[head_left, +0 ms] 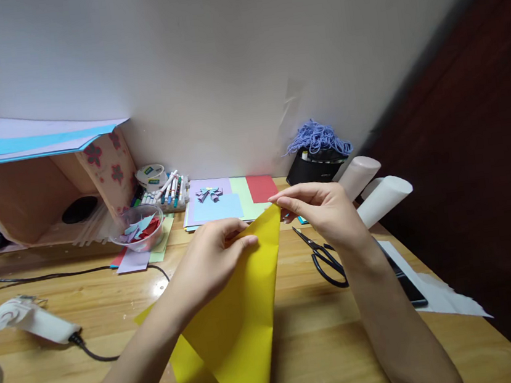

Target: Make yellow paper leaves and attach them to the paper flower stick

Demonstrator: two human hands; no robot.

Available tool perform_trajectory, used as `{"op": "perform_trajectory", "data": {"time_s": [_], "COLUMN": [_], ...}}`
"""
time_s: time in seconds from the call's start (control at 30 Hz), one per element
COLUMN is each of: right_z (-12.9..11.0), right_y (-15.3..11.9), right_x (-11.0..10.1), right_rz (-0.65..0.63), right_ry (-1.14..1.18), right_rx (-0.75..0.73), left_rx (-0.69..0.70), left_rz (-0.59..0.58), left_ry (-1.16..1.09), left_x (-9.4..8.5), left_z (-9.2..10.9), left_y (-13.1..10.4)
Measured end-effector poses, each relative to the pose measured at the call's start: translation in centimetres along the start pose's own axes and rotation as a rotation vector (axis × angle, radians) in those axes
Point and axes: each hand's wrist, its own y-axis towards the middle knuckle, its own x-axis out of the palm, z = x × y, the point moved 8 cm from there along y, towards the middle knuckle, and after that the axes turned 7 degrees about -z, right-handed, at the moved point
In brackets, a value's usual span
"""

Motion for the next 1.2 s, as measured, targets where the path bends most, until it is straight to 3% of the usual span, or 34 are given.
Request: {"op": "perform_trajectory", "data": {"time_s": [0.07,0.2,0.5,0.7,0.83,0.9,1.0,1.07,1.2], "right_z": [0.2,1.0,1.7,0.8,1.0,1.6,2.7,3.2,3.6], "right_y": [0.0,0.2,0.6,0.4,0.5,0.9,0.9,0.6,0.5], "right_x": [0.3,1.9,2.2,1.2,0.1,0.3,2.3,3.3,3.6], "right_rz": [-0.010,-0.149,-0.245,-0.056,0.069,0.008,-0.258,-0.369,-0.339], "right_ry": [-0.008,-0.051,0.004,-0.105,-0.062,0.009,0.077,0.078,0.086], "right_rx": [0.015,0.076,0.113,-0.047,-0.068,-0.005,0.142,0.213,0.228], "left_rx": [-0.005,-0.016,-0.134,-0.096,-0.161,-0.169,-0.144,-0.119,-0.091], "left_rz": [0.038,0.045,-0.133,-0.146,-0.204,-0.203,-0.125,-0.080,-0.053], "left_ry": [0.038,0.049,-0.243,-0.236,-0.162,-0.132,-0.084,-0.066,-0.066], "left_x": [-0.1,0.0,1.2,0.9,0.7,0.4,-0.3,-0.7,-0.8], "left_z": [-0.1,-0.7,-2.1,-2.3,-3.2,-3.3,-2.9,-2.6,-2.3], "left_y": [0.0,0.3,0.9,1.0,0.7,0.7,0.7,0.7,0.7]}}
